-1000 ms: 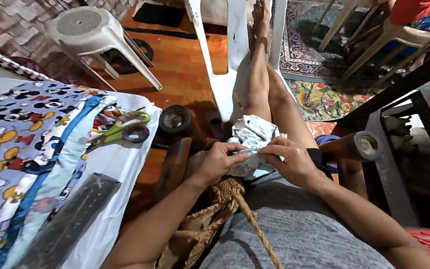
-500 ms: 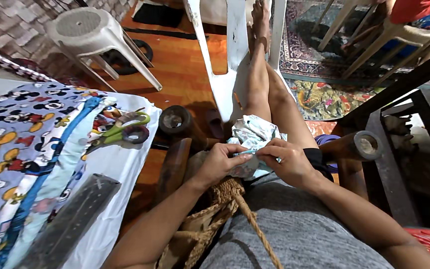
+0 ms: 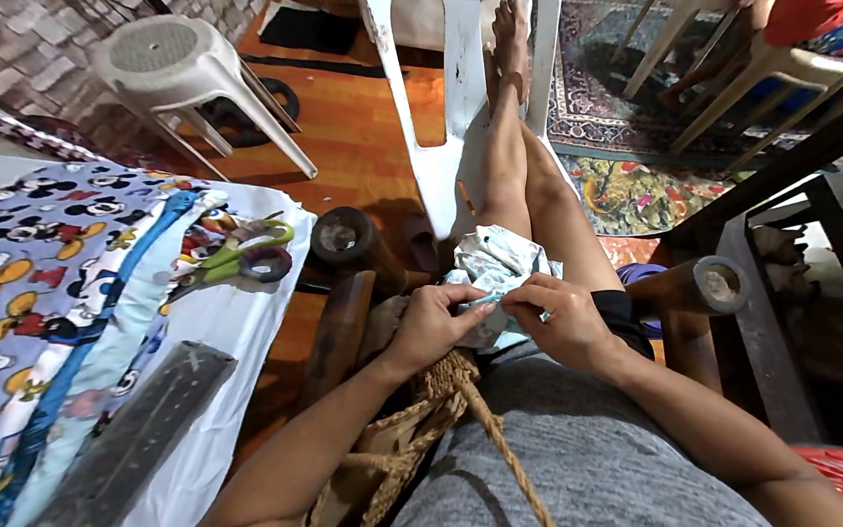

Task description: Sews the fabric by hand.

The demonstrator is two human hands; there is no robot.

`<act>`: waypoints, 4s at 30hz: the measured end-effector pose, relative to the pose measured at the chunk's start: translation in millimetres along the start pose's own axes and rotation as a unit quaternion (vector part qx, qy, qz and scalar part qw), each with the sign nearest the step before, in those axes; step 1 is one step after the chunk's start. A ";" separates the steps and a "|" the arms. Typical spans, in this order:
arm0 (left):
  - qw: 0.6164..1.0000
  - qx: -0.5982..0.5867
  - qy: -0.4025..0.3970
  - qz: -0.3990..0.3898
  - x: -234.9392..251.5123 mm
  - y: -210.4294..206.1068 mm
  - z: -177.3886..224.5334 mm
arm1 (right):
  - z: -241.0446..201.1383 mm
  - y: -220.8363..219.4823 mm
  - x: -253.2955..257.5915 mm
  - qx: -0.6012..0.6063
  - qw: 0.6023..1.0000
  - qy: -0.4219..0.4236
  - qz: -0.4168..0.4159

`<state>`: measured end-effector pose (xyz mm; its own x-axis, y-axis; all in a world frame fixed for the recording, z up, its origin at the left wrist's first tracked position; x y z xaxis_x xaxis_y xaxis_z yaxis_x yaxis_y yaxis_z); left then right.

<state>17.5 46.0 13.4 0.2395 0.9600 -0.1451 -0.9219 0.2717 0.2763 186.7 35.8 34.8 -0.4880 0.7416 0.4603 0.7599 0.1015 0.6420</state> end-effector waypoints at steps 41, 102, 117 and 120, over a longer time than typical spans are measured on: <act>0.997 0.015 -0.052 0.051 -3.1 -0.1 1.5 | -1.2 -2.7 0.9 0.027 0.999 -0.025 0.001; 0.926 0.281 -0.201 0.154 -15.0 -7.3 8.0 | 7.1 -11.4 0.9 0.229 0.965 -0.131 -0.001; 0.890 0.354 -0.269 0.104 -16.0 -16.8 3.7 | 7.8 -14.2 6.9 0.229 0.960 -0.137 -0.080; 0.888 0.361 -0.270 0.094 -15.9 -16.3 2.4 | 11.7 -17.4 6.2 0.267 0.945 -0.170 -0.080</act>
<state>29.5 26.5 13.5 0.3935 0.8322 0.3907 -0.5725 -0.1107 0.8124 175.5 46.5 19.3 -0.5177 0.8496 0.1009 0.8408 0.4834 0.2435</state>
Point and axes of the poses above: each hand's wrist, its own x-axis towards the middle knuckle, its own y-axis out of the back of the hand, z = x × y, the point moved 6 cm from there along x, towards the middle knuckle, and after that the axes turned 10 degrees about y, right-handed, at the moved point
